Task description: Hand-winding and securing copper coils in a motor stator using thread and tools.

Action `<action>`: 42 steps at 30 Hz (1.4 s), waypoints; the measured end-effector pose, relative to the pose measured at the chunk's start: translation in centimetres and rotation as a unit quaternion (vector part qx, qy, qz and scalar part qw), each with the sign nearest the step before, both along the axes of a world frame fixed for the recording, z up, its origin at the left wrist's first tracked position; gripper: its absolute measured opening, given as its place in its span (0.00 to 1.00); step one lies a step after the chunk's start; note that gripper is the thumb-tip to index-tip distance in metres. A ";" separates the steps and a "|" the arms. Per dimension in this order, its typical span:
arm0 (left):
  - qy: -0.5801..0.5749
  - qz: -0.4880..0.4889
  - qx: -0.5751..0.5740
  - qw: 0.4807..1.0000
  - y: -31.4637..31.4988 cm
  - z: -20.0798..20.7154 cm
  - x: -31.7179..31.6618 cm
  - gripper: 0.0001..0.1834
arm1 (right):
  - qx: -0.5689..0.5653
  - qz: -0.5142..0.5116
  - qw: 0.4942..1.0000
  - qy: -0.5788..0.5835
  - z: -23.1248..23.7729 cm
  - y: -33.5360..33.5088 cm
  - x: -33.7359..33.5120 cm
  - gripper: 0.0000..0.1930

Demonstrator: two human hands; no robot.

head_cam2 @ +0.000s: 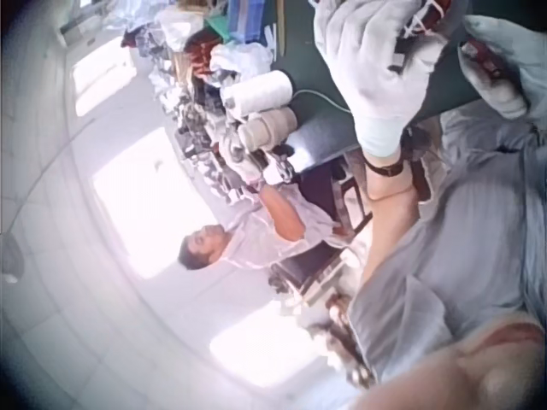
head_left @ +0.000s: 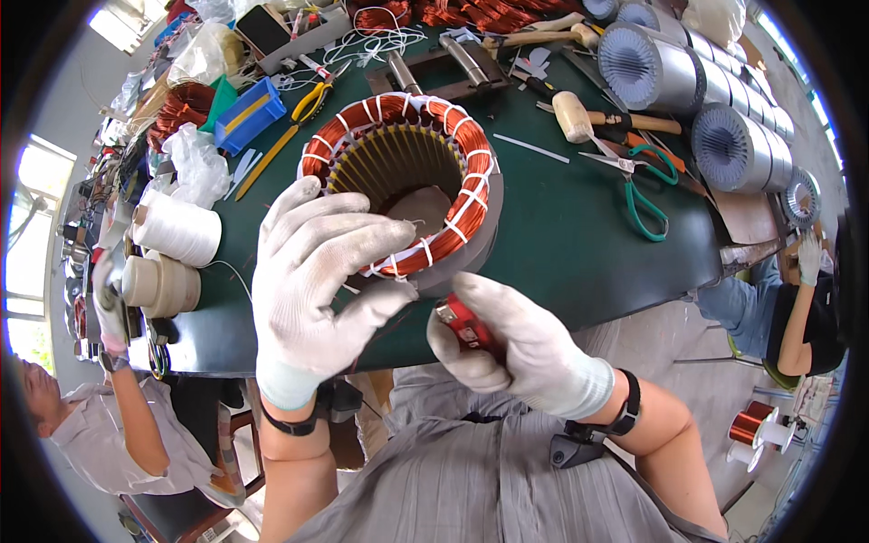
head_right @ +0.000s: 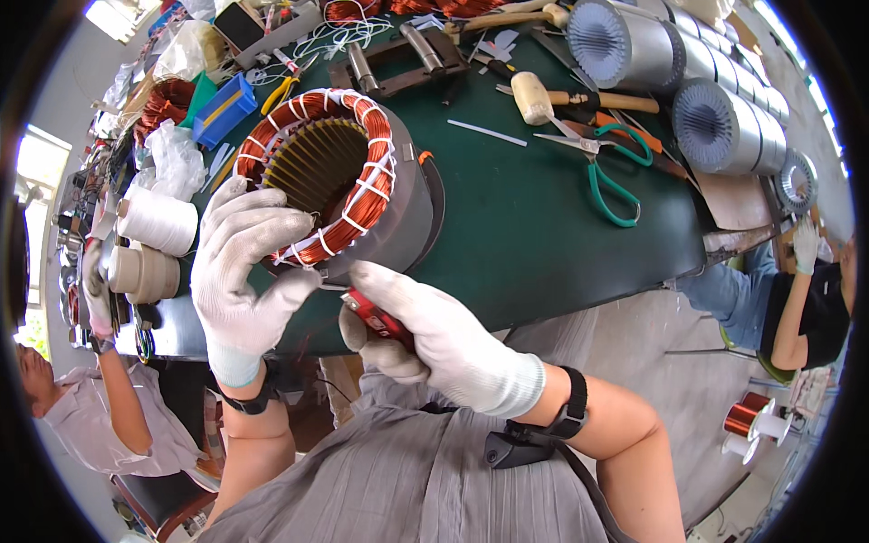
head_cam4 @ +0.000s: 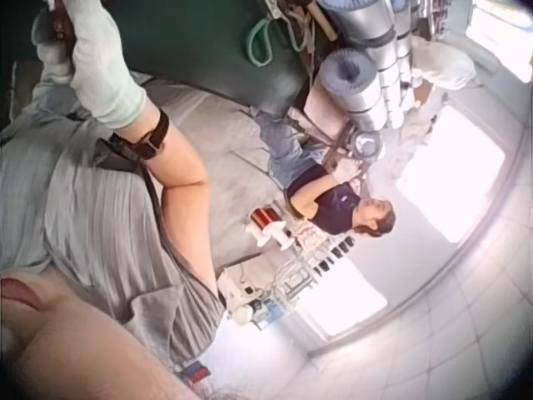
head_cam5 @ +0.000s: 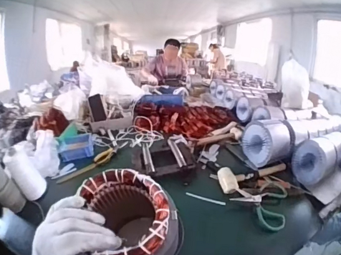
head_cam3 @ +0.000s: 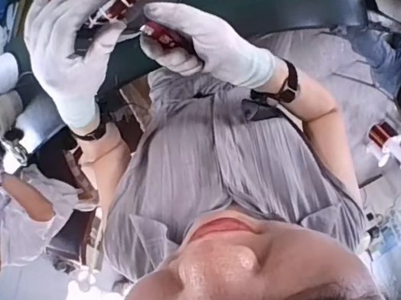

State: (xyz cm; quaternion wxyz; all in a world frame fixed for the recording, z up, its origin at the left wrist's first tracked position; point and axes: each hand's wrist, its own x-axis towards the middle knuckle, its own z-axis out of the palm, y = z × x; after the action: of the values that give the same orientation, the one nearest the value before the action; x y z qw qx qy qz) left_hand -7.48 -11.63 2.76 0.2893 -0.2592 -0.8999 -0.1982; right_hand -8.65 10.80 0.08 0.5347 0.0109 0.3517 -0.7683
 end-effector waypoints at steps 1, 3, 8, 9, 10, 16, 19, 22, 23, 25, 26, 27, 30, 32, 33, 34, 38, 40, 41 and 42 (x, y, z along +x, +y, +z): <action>-0.004 -0.007 0.001 1.000 0.6 -0.4 -0.1 0.20 | -0.002 0.001 0.999 -0.035 0.0 -0.5 -0.1 0.31; 0.028 0.019 0.204 0.978 1.8 -1.3 0.2 0.13 | 0.034 0.003 0.999 -0.027 0.3 -1.6 0.0 0.31; 0.054 0.043 0.227 0.971 3.8 -3.1 0.5 0.16 | 0.021 -0.023 0.997 -0.074 0.6 -2.7 0.3 0.29; 0.064 0.040 0.268 0.960 3.9 -3.6 0.5 0.17 | 0.022 -0.023 0.996 -0.084 0.8 -2.9 0.4 0.29; 0.073 0.037 0.308 0.948 4.0 -3.9 0.5 0.18 | 0.023 -0.024 0.995 -0.094 1.0 -3.1 0.5 0.27; 0.075 0.035 0.297 0.951 4.4 -4.3 0.3 0.19 | -0.025 -0.043 0.992 -0.114 0.1 -2.6 0.6 0.27; 0.085 0.035 0.282 0.955 4.5 -4.2 0.3 0.18 | -0.050 -0.055 0.994 -0.081 0.1 -2.2 0.8 0.26; 0.090 0.044 0.251 0.963 4.5 -4.2 0.2 0.17 | 0.003 -0.071 0.996 -0.058 0.8 -2.3 0.6 0.29; 0.089 0.043 0.250 0.963 4.5 -4.2 0.2 0.17 | 0.003 -0.071 0.996 -0.059 0.9 -2.3 0.6 0.29; 0.100 0.040 0.263 0.959 4.6 -4.4 0.1 0.17 | 0.007 -0.069 0.996 -0.063 1.1 -2.4 0.6 0.29; 0.099 0.039 0.262 0.959 4.6 -4.5 0.1 0.17 | 0.006 -0.070 0.995 -0.064 0.9 -2.3 0.5 0.29; 0.093 0.042 0.271 0.957 4.8 -4.5 0.2 0.17 | -0.002 -0.065 0.995 -0.079 0.8 -2.3 0.5 0.29; 0.086 0.045 0.285 0.954 5.0 -4.5 0.2 0.17 | -0.008 -0.062 0.993 -0.099 0.5 -2.3 0.6 0.28; 0.084 0.045 0.290 0.952 5.0 -4.6 0.2 0.17 | -0.006 -0.064 0.992 -0.105 0.5 -2.4 0.6 0.28; 0.080 0.049 0.287 0.953 4.9 -4.6 0.2 0.17 | -0.003 -0.061 0.992 -0.109 0.5 -2.4 0.5 0.28; 0.077 0.053 0.285 0.954 4.8 -4.6 0.2 0.17 | 0.001 -0.059 0.992 -0.113 0.5 -2.4 0.4 0.28; 0.085 0.047 0.277 0.956 4.7 -4.4 0.2 0.17 | 0.002 -0.070 0.992 -0.105 1.0 -2.4 0.7 0.28; 0.087 0.052 0.283 0.954 4.8 -4.5 0.2 0.17 | 0.013 -0.071 0.991 -0.113 1.1 -2.5 0.6 0.29; 0.087 0.052 0.283 0.954 4.8 -4.5 0.2 0.17 | 0.013 -0.072 0.991 -0.113 1.1 -2.4 0.6 0.29; 0.086 0.053 0.288 0.952 4.8 -4.5 0.2 0.16 | 0.009 -0.067 0.991 -0.116 1.1 -2.4 0.6 0.29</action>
State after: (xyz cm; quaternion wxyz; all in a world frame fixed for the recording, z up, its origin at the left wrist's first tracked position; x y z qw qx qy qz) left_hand -7.24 -6.79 -1.77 0.4376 -0.1326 -0.7891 -0.4101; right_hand -8.04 8.36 1.16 0.5191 0.1282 0.2926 -0.7928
